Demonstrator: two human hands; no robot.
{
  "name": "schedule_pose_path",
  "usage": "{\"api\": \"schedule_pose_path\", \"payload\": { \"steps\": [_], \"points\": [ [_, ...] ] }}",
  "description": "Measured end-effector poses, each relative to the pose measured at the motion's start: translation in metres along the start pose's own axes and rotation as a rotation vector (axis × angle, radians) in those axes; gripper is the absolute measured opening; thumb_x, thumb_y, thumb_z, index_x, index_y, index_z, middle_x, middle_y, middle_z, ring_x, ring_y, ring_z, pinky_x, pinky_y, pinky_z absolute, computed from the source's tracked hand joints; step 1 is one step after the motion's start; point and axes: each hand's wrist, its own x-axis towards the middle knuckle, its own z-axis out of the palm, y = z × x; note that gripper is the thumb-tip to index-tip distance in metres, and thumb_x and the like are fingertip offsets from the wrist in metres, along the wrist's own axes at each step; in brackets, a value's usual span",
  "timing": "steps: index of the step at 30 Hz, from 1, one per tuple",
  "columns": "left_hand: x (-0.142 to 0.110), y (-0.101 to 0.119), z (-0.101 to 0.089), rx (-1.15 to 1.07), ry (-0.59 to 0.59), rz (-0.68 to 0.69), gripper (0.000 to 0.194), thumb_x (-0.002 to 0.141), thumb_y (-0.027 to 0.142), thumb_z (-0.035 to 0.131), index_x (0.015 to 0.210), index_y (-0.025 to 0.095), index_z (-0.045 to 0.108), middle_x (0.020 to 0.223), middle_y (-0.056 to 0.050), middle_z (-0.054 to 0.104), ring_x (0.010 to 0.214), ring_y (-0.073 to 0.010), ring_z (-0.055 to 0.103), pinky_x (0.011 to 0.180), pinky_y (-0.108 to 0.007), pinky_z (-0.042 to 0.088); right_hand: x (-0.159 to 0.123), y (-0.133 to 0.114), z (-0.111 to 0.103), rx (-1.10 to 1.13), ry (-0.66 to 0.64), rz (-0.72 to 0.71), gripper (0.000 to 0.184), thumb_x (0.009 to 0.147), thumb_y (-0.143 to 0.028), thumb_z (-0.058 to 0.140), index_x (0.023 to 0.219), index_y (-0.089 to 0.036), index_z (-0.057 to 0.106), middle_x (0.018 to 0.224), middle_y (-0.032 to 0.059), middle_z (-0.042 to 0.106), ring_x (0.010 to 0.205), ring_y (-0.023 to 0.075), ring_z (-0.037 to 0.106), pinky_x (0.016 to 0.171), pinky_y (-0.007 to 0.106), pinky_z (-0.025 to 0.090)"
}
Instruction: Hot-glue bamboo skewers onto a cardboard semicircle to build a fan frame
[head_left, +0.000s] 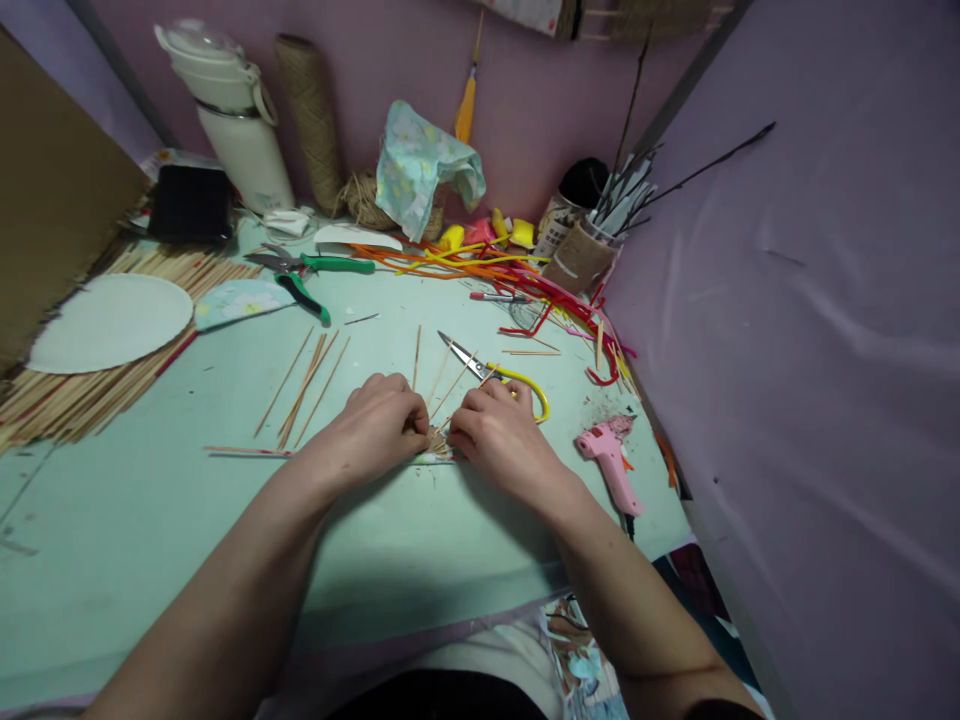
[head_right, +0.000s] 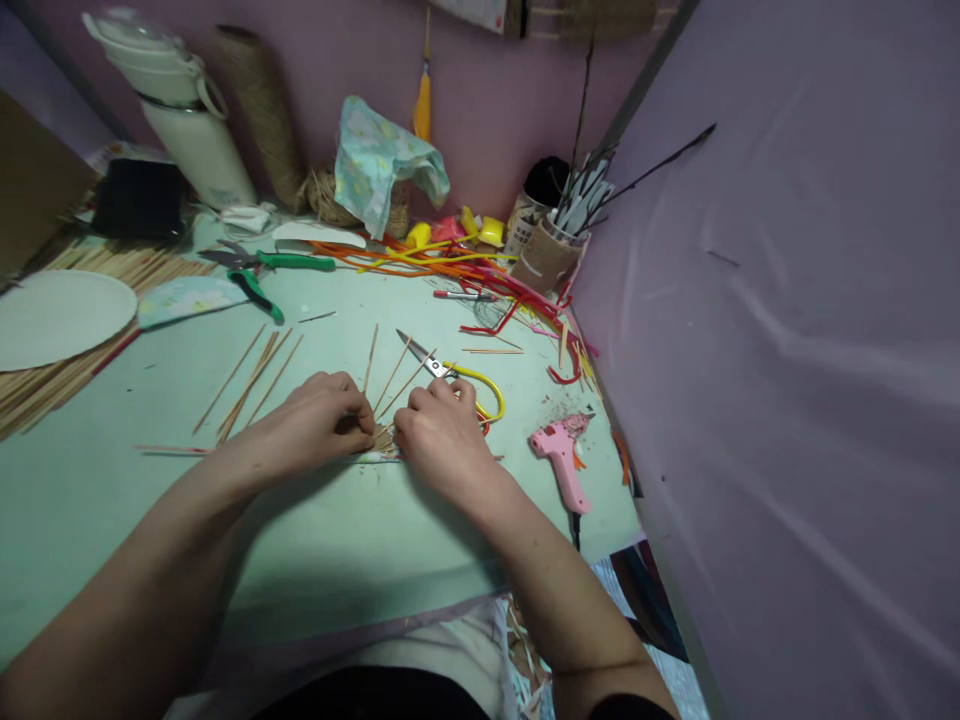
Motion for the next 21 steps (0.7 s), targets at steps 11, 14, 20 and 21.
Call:
{"api": "schedule_pose_path", "payload": {
  "steps": [11,14,20,21],
  "points": [
    [-0.004,0.009,-0.003,0.129,-0.029,-0.065,0.016,0.083,0.021,0.059,0.085,0.021,0.075,0.097,-0.01,0.063,0.103,-0.0306,0.051,0.084,-0.04,0.038,0.0,-0.001,0.001,-0.026,0.006,-0.013,0.024,0.099,-0.024,0.055,0.083,-0.019,0.073,0.091,0.0037,0.069,0.098,0.0226,0.05,0.089,0.041,0.021],
    [-0.004,0.011,-0.005,0.146,-0.05,-0.088,0.017,0.084,0.02,0.059,0.087,0.021,0.075,0.099,-0.01,0.064,0.105,-0.0305,0.051,0.085,-0.04,0.038,0.002,-0.001,0.001,-0.035,0.004,-0.015,0.024,0.099,-0.026,0.057,0.082,-0.019,0.072,0.091,0.0033,0.069,0.098,0.0225,0.05,0.089,0.041,0.021],
    [-0.005,0.012,-0.007,0.154,-0.053,-0.089,0.018,0.085,0.018,0.057,0.089,0.021,0.075,0.1,-0.009,0.063,0.107,-0.03,0.051,0.084,-0.039,0.038,0.003,-0.002,0.002,-0.062,0.008,-0.033,0.021,0.098,-0.025,0.059,0.082,-0.019,0.072,0.09,0.0032,0.068,0.098,0.0228,0.051,0.089,0.042,0.021],
    [-0.005,0.011,-0.006,0.154,-0.052,-0.089,0.018,0.085,0.018,0.058,0.089,0.021,0.075,0.1,-0.009,0.063,0.107,-0.03,0.051,0.084,-0.039,0.038,0.003,-0.001,0.002,-0.069,0.012,-0.039,0.02,0.097,-0.025,0.06,0.081,-0.019,0.071,0.09,0.0031,0.068,0.097,0.0227,0.051,0.089,0.041,0.021]
  ]
}}
